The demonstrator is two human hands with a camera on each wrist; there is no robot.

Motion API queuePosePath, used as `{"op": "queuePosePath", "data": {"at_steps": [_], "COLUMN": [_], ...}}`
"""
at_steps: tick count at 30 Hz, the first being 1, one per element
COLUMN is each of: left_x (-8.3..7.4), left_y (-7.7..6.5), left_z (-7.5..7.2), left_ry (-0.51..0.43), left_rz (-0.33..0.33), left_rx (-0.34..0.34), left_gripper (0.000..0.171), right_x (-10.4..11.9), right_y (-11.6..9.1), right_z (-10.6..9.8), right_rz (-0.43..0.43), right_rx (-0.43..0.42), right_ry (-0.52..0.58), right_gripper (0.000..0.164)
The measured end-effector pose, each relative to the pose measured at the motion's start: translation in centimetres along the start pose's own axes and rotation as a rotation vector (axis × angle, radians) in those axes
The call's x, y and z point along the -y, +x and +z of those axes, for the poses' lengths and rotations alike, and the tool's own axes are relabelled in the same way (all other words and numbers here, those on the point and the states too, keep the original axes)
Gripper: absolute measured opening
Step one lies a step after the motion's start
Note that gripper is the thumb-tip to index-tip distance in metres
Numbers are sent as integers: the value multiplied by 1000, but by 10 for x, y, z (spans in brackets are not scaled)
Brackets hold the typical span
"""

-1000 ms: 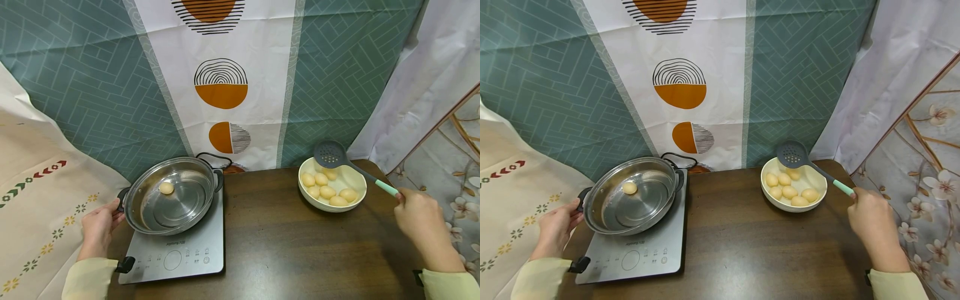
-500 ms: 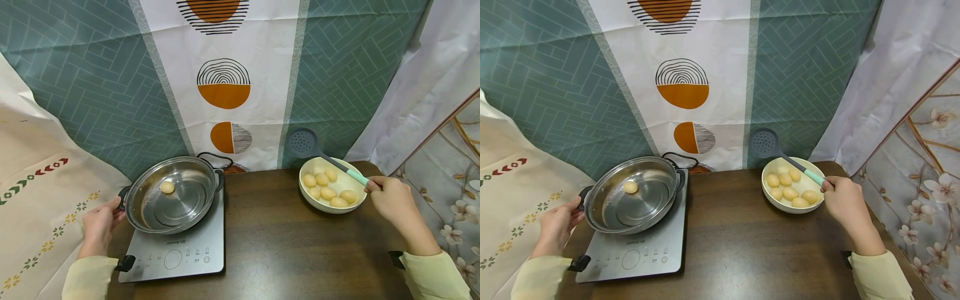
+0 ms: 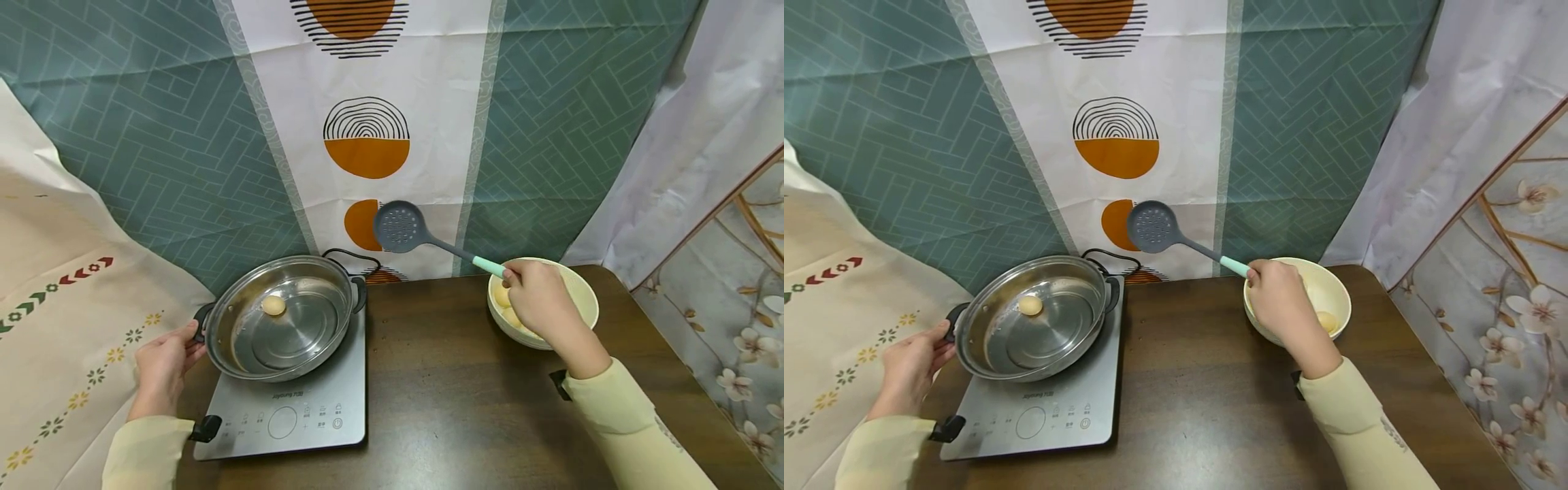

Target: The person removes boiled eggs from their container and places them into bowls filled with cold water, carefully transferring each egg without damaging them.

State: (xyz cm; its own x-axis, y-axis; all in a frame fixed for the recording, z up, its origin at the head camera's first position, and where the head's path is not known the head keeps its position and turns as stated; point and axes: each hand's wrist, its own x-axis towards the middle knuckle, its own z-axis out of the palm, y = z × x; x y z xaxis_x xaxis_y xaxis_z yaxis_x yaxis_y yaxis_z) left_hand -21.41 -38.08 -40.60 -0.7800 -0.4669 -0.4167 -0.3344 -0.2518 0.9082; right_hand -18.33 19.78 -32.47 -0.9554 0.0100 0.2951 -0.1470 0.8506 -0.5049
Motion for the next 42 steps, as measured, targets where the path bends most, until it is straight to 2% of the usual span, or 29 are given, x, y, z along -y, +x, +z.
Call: {"op": "queuePosePath", "data": {"at_steps": [8, 14, 18, 23, 27, 31, 36, 42], "left_x": [-1, 0, 0, -1, -1, -1, 0, 1], "left_y": [-3, -2, -2, -3, -2, -1, 0, 0], "left_z": [1, 2, 2, 3, 3, 6, 7, 6], "left_ry": [-2, 3, 5, 8, -4, -4, -10, -15], "left_rz": [-8, -14, -17, -17, -14, -8, -7, 4], "left_rx": [5, -14, -18, -20, -14, -17, -18, -25], "left_gripper": [10, 12, 11, 11, 9, 9, 8, 8], "right_x": [60, 93, 110, 128, 140, 148, 155, 159], "right_y": [15, 17, 20, 25, 29, 28, 20, 8], "right_z": [43, 74, 95, 122, 141, 151, 155, 155], "right_rz": [-100, -202, -246, -250, -271, -284, -287, -334], "right_rx": [2, -12, 37, 132, 136, 152, 210, 228], "right_ry": [-13, -118, -195, -250, -330, -391, -361, -328], "right_gripper": [22, 16, 4, 9, 13, 16, 17, 13]}}
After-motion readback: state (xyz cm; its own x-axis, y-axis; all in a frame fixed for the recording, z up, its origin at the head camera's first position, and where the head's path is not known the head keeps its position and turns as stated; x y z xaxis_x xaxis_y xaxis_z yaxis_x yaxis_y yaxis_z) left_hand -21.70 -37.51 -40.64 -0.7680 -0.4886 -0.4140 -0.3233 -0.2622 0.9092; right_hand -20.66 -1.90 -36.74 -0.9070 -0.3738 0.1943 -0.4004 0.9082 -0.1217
